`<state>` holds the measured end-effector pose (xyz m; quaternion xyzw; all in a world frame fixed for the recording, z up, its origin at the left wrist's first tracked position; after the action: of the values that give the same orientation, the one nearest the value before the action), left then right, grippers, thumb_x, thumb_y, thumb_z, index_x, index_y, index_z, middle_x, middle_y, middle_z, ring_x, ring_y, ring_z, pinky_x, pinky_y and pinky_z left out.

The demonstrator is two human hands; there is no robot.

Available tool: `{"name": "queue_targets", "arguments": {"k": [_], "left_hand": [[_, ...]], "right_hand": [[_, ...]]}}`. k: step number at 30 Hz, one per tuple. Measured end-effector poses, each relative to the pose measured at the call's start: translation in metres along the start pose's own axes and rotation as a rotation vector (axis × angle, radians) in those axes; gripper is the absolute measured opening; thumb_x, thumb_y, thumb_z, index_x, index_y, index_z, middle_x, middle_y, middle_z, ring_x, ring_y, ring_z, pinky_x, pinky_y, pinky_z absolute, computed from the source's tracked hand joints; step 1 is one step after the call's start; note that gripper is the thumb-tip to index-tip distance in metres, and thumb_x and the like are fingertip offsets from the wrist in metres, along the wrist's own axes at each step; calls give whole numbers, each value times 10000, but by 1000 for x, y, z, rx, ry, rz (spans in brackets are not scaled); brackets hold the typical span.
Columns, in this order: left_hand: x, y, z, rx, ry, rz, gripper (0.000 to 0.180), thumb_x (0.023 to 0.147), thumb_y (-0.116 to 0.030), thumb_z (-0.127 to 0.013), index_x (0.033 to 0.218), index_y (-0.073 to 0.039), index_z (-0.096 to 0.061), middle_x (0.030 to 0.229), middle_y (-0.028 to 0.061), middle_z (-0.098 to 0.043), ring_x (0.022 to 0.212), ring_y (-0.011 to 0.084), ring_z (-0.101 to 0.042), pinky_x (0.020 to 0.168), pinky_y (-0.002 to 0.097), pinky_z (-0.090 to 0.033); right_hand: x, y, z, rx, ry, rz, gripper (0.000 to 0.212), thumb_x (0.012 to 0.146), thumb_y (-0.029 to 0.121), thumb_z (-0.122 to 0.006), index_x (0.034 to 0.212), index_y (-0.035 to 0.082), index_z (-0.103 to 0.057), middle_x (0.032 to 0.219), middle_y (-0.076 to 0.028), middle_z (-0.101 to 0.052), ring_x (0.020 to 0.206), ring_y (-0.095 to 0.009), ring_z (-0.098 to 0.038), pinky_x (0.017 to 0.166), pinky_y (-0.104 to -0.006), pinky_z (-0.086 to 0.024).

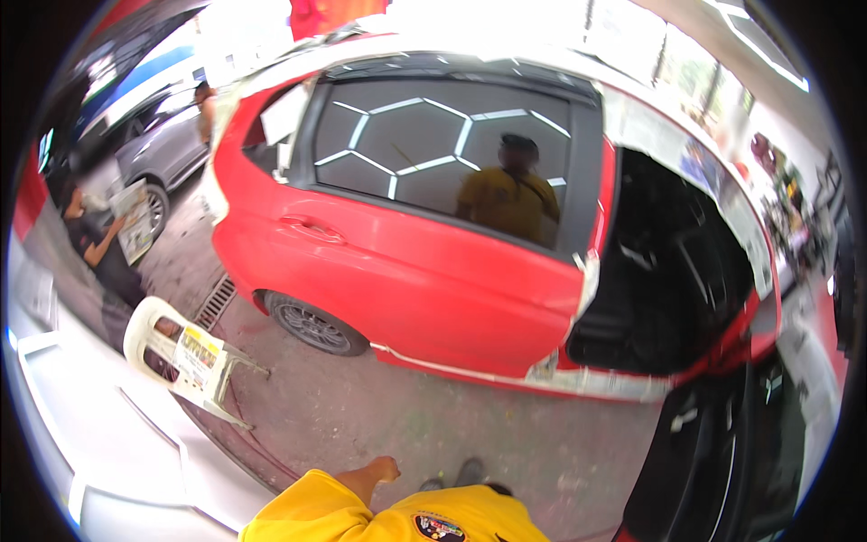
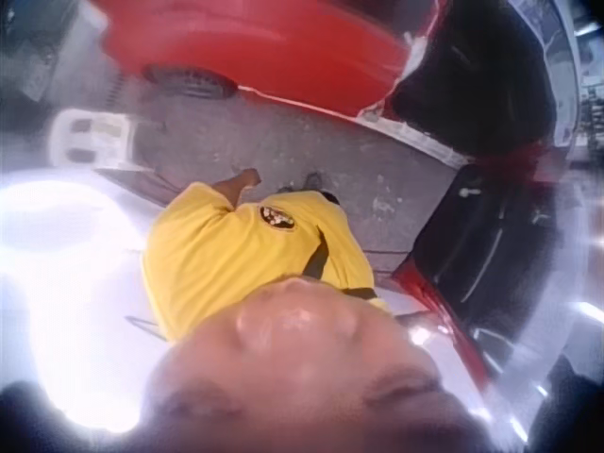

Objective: The person applies sheets of newspaper to the exterior of a red car using masking tape. They cover the rear window, the roof, and the side door panels, smoothing the paper and securing it with tape to protect the surfaces.

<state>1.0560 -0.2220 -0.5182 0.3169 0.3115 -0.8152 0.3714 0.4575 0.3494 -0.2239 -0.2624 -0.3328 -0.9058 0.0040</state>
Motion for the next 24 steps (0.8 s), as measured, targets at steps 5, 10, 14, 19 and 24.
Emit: {"name": "queue_targets", "arguments": {"k": [5, 10, 14, 19, 24], "left_hand": [[19, -53, 60, -165, -178, -111, 430, 966, -443, -649, 1158, -82, -781, 1251, 212, -738, 1116, 422, -705, 970, 501, -567], [-14, -37, 147, -524, -366, 12, 411, 942, -416, -708, 1186, -90, -763, 1212, 213, -746, 1103, 418, -706, 964, 495, -563], [-28, 19, 154, -533, -641, 240, 447, 948, -422, -704, 1257, -102, -751, 1294, 239, -715, 1111, 442, -699, 1021, 515, -545], [25, 147, 84, -196, -390, 163, 302, 991, -323, -676, 1055, -36, -747, 1017, 170, -774, 969, 338, -747, 844, 487, -589], [39, 207, 207, -646, -362, 306, 292, 996, -294, -663, 1094, -27, -732, 1046, 164, -767, 975, 321, -740, 848, 473, -592]], "right_hand": [[-238, 85, -215, -55, 1039, 233, 398, 981, 402, -658, 1159, 54, -734, 1082, -252, -738, 901, -395, -739, 810, -487, -590], [-295, 235, -310, 103, 1203, 614, 288, 926, 315, -746, 1085, 76, -768, 970, -247, -751, 848, -419, -731, 800, -522, -570], [-224, 463, -309, 370, 1098, 625, 336, 920, 330, -786, 1121, 63, -753, 868, -189, -744, 807, -360, -725, 759, -465, -562], [-157, 706, -269, 644, 698, 918, 193, 949, 218, -757, 1081, 77, -757, 960, -210, -752, 874, -434, -691, 788, -516, -535], [-151, 856, -217, 778, 416, 1070, 121, 903, 132, -788, 994, 67, -742, 941, -162, -663, 867, -402, -655, 768, -498, -505]]}}
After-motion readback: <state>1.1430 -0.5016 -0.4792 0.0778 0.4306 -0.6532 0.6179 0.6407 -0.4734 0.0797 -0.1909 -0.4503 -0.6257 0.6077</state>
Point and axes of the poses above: each hand's wrist, its own x-axis towards the middle knuckle, its own z-axis out of the back of the hand, y = z × x, the point moved 6 cm from there along x, towards the middle knuckle
